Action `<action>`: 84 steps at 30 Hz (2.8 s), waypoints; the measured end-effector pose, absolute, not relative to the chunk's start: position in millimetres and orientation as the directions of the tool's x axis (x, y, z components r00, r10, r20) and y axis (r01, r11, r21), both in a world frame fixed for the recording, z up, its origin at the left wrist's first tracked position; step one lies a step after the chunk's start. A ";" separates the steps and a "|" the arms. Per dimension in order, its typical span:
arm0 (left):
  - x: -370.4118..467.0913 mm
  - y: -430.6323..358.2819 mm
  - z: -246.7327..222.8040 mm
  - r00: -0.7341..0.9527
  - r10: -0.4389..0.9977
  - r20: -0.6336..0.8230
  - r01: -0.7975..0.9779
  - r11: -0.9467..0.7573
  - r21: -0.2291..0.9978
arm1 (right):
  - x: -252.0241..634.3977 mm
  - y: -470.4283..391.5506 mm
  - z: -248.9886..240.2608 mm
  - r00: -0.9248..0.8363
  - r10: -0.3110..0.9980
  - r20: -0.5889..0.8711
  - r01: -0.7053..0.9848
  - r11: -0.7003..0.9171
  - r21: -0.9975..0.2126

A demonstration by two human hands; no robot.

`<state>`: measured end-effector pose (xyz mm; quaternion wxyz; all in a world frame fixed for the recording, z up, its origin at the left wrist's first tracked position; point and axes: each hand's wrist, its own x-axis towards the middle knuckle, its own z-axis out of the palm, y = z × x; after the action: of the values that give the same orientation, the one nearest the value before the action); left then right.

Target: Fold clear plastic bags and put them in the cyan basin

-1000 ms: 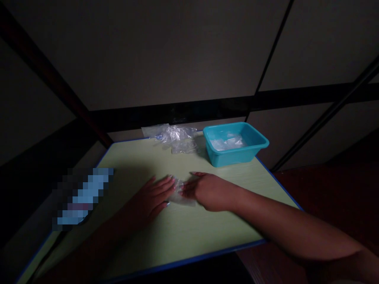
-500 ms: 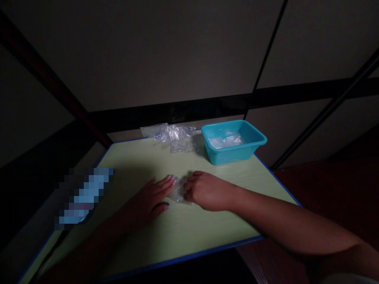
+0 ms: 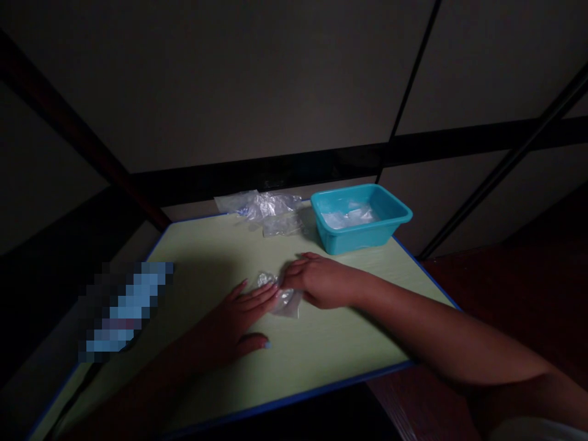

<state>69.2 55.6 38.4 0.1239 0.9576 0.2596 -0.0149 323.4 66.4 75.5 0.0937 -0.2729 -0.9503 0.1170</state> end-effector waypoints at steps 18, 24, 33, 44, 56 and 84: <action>65.2 60.9 37.6 0.804 0.594 -0.028 0.594 -0.800 0.081 | 326.0 57.1 75.6 -0.845 0.532 -0.053 0.526 0.809 -0.263; 58.6 59.7 37.2 0.861 0.505 0.062 0.490 -0.855 0.169 | 321.3 53.1 82.7 -0.862 0.506 0.028 0.484 0.839 -0.250; 61.1 57.0 30.9 0.861 0.447 0.243 0.424 -0.895 0.140 | 314.7 44.9 81.4 -0.855 0.514 0.071 0.491 0.845 -0.209; 78.8 45.5 35.7 0.741 0.644 0.192 0.609 -0.764 0.211 | 313.9 48.6 68.1 -0.881 0.439 0.173 0.385 0.881 -0.275; 73.7 46.8 34.9 0.772 0.590 0.235 0.540 -0.805 0.247 | 309.6 54.7 59.6 -0.864 0.414 0.287 0.357 0.905 -0.232; 80.6 53.8 38.2 0.348 0.936 -0.047 0.506 -0.146 0.850 | 309.2 60.3 51.1 -0.592 0.786 0.179 0.364 0.459 -0.810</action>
<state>80.6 53.8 38.2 0.4116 0.7103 0.5078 0.2612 309.2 60.3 51.1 0.2779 -0.3559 -0.8077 0.3792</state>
